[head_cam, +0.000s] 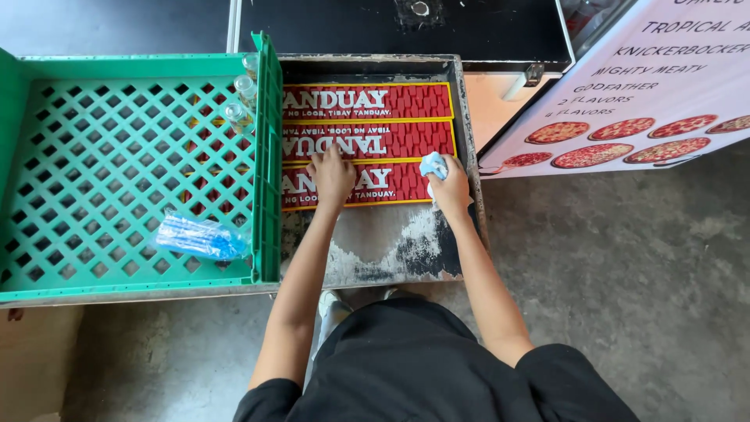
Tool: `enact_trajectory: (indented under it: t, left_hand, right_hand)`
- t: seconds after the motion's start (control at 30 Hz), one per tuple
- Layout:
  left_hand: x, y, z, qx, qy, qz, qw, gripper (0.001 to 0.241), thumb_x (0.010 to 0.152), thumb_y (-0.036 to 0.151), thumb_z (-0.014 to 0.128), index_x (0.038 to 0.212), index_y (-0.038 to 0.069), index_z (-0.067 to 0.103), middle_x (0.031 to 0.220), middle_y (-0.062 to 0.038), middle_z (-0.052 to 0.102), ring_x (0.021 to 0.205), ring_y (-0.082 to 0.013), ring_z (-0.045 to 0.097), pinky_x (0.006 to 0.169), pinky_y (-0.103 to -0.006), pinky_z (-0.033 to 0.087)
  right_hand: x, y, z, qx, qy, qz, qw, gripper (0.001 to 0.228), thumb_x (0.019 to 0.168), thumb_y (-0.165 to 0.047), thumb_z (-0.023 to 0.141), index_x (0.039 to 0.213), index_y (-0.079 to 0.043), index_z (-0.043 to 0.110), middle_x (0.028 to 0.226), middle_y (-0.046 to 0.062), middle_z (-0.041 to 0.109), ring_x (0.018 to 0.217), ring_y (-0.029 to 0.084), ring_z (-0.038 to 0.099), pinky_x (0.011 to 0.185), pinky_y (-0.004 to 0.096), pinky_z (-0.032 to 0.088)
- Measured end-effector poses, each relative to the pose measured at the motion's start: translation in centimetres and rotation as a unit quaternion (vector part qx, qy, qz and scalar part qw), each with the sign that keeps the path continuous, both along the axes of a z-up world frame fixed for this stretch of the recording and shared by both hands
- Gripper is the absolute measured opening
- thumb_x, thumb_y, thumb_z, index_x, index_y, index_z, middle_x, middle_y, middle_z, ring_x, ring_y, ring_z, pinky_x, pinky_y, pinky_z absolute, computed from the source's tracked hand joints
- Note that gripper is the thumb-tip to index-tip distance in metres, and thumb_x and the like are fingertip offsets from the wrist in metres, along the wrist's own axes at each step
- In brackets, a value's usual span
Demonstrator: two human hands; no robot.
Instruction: Cleaning a fire extinguisher and a bar counter using a cloth.
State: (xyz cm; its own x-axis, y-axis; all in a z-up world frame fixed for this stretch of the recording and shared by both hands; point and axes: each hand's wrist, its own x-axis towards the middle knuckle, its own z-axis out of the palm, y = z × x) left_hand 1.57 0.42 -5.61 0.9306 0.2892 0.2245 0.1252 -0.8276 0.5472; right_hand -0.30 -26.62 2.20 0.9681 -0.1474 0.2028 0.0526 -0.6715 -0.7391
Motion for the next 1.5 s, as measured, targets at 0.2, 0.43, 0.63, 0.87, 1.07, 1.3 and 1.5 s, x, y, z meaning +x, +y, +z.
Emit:
enact_trajectory:
  t: [0.2, 0.43, 0.63, 0.87, 1.07, 1.3, 1.5]
  left_hand:
    - [1.3, -1.6, -1.6, -0.137, -0.012, 0.015, 0.99, 0.055, 0.081, 0.006, 0.059, 0.134, 0.014, 0.05, 0.118, -0.007, 0.061, 0.118, -0.0307, 0.039, 0.098, -0.0577, 0.023]
    - [-2.8, -1.6, 2.3, -0.164, -0.016, -0.035, 0.986, 0.041, 0.088, 0.008, 0.057, 0.129, 0.012, 0.054, 0.146, -0.017, 0.052, 0.133, -0.0375, 0.037, 0.107, -0.0629, 0.02]
    - [-9.7, -0.4, 6.1, -0.042, 0.028, -0.071, 0.996, 0.04, 0.105, 0.017, 0.057, 0.144, 0.007, 0.054, 0.159, -0.018, 0.043, 0.15, -0.0354, 0.032, 0.12, -0.0561, 0.02]
    - [-11.3, 3.1, -0.9, -0.052, -0.027, 0.017, 0.998, 0.073, 0.095, 0.039, 0.071, 0.155, 0.008, 0.042, 0.16, -0.031, 0.029, 0.144, -0.0493, 0.035, 0.112, -0.0639, 0.035]
    - [-11.1, 6.1, -3.7, -0.056, -0.033, -0.038, 0.997, 0.086, 0.077, 0.033, 0.085, 0.148, 0.0, 0.049, 0.156, -0.033, 0.037, 0.142, -0.0505, 0.038, 0.116, -0.0593, 0.032]
    - [-10.2, 6.4, -5.4, -0.001, -0.004, -0.019, 1.0, 0.079, 0.074, 0.03, 0.084, 0.143, 0.003, 0.056, 0.151, -0.026, 0.049, 0.143, -0.0399, 0.044, 0.119, -0.0498, 0.033]
    - [-10.6, 5.2, -2.5, -0.065, 0.057, 0.001, 0.996, 0.075, 0.082, 0.016, 0.078, 0.148, -0.003, 0.049, 0.156, -0.031, 0.039, 0.146, -0.0467, 0.036, 0.115, -0.0592, 0.033]
  right_hand:
    - [-0.8, 0.2, 0.2, 0.052, -0.001, -0.013, 0.999, 0.04, 0.075, -0.019, 0.072, 0.115, -0.017, 0.07, 0.107, 0.012, 0.068, 0.107, 0.039, 0.066, 0.09, 0.047, 0.051]
    - [-0.6, -0.6, 1.6, 0.008, 0.014, -0.005, 1.0, 0.039, 0.079, -0.019, 0.07, 0.118, -0.017, 0.066, 0.11, 0.01, 0.066, 0.106, 0.04, 0.066, 0.09, 0.051, 0.052]
    - [-0.1, 0.6, -0.5, -0.043, 0.027, -0.025, 0.998, 0.043, 0.08, -0.021, 0.071, 0.123, -0.015, 0.064, 0.113, 0.012, 0.062, 0.106, 0.041, 0.066, 0.09, 0.053, 0.054]
    - [1.1, 6.8, -5.0, -0.133, -0.049, -0.029, 0.989, 0.037, 0.073, -0.024, 0.075, 0.109, -0.016, 0.069, 0.098, 0.009, 0.067, 0.092, 0.038, 0.07, 0.08, 0.051, 0.057]
    - [-0.7, 16.2, -7.5, -0.127, -0.098, 0.066, 0.985, 0.04, 0.069, -0.018, 0.079, 0.107, -0.014, 0.07, 0.095, 0.009, 0.066, 0.092, 0.037, 0.069, 0.079, 0.049, 0.057]
    - [-2.8, 18.0, -6.9, -0.175, -0.095, 0.227, 0.953, 0.05, 0.068, -0.021, 0.083, 0.115, -0.02, 0.067, 0.106, 0.001, 0.062, 0.105, 0.027, 0.064, 0.089, 0.041, 0.054]
    - [-4.6, 13.5, -4.1, -0.252, -0.063, 0.305, 0.916, 0.045, 0.069, -0.023, 0.081, 0.112, -0.019, 0.068, 0.107, 0.001, 0.058, 0.106, 0.026, 0.06, 0.088, 0.043, 0.055]
